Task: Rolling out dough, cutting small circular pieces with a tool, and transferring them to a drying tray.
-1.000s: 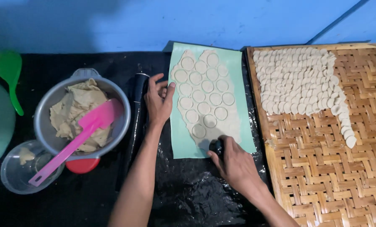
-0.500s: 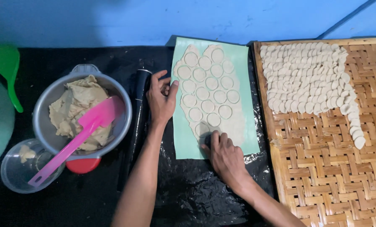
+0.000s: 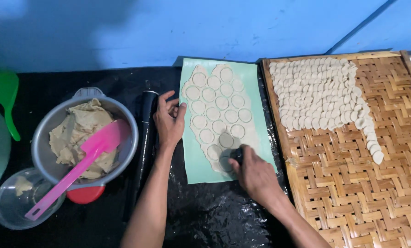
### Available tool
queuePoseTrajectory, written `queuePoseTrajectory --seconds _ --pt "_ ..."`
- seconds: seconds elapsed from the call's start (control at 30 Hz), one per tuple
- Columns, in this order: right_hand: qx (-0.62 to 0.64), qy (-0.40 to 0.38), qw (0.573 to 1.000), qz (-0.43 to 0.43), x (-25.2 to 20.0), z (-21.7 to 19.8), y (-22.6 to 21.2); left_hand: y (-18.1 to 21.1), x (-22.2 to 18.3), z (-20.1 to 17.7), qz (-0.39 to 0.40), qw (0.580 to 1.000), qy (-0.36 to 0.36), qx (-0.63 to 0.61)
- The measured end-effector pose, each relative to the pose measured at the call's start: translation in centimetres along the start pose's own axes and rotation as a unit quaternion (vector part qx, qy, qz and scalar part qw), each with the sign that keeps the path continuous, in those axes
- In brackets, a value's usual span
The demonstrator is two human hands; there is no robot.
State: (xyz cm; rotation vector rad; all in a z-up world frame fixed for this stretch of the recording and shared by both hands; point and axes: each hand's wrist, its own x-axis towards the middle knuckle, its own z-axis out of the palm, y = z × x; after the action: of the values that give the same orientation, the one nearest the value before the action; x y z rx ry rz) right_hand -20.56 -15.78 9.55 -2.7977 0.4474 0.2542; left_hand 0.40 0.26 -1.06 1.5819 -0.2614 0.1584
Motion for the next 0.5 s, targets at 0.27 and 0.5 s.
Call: queuePoseTrajectory --seconds 0.27,0.5 --pt "-0.006 0.035 0.999 -0.037 0.8 -1.0 0.6 0.3 0.0 0.0 0.004 1.000 -0.007 -0.008" --pt "-0.140 -0.027 0.990 0.023 2.5 1.0 -0.5 0.4 0.0 -0.1 0.003 1.000 -0.006 0.006"
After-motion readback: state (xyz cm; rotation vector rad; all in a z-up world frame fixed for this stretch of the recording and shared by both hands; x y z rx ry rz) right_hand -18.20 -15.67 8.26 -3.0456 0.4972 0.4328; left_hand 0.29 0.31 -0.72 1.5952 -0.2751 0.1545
